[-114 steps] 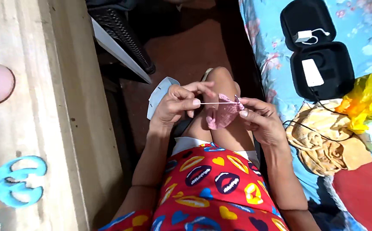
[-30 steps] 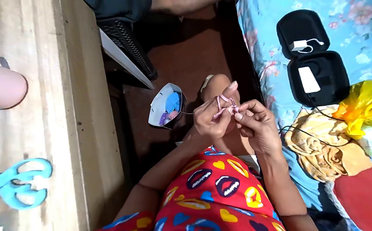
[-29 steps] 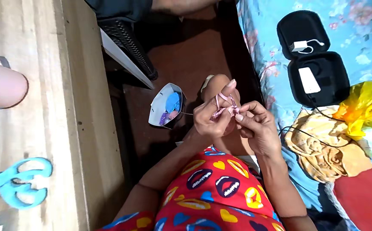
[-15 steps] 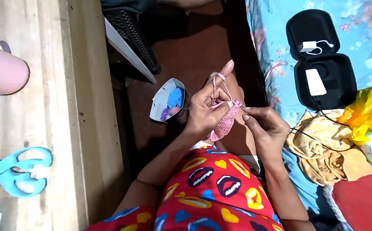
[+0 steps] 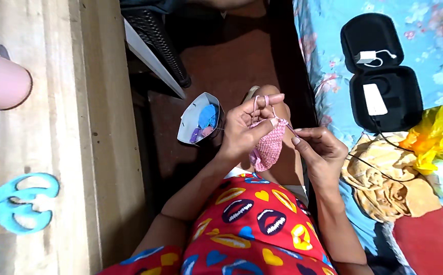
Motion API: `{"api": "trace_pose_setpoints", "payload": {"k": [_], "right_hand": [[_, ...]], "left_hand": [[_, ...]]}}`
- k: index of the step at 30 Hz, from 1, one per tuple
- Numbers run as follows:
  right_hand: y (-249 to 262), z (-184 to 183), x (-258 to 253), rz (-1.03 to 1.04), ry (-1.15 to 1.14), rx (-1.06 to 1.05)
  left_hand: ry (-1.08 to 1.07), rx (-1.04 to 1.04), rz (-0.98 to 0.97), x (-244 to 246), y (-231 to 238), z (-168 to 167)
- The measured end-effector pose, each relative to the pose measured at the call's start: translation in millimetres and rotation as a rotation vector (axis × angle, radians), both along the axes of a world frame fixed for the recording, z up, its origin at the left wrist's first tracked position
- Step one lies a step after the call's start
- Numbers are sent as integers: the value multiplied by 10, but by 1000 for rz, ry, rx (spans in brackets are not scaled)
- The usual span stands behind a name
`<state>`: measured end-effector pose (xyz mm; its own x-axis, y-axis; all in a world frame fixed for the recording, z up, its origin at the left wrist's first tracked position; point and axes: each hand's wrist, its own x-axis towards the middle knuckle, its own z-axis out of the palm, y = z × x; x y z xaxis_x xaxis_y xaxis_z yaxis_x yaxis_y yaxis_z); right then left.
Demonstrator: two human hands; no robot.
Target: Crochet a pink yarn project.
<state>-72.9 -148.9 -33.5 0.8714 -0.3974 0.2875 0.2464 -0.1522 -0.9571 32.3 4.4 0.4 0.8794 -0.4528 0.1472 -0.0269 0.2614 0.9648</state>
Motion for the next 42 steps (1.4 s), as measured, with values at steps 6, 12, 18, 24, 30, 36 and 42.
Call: {"api": "trace_pose_setpoints", "payload": {"k": [6, 12, 18, 24, 30, 36, 42], "right_hand": [[19, -10, -9, -15, -46, -38], [50, 2, 2, -89, -60, -222], [52, 4, 1, -123, -64, -335], [33, 4, -14, -152, -66, -412], [32, 8, -20, -166, -55, -426], [26, 15, -20, -178, -37, -486], [26, 10, -21, -180, -44, -502]], "left_hand": [[-59, 28, 64, -55, -12, 13], [-139, 133, 68, -98, 26, 29], [-148, 79, 87, -79, -11, -10], [-133, 101, 79, -87, -12, -14], [-113, 132, 46, -102, 6, 11], [-232, 76, 124, -91, -84, -62], [-288, 173, 103, -119, -43, -34]]}}
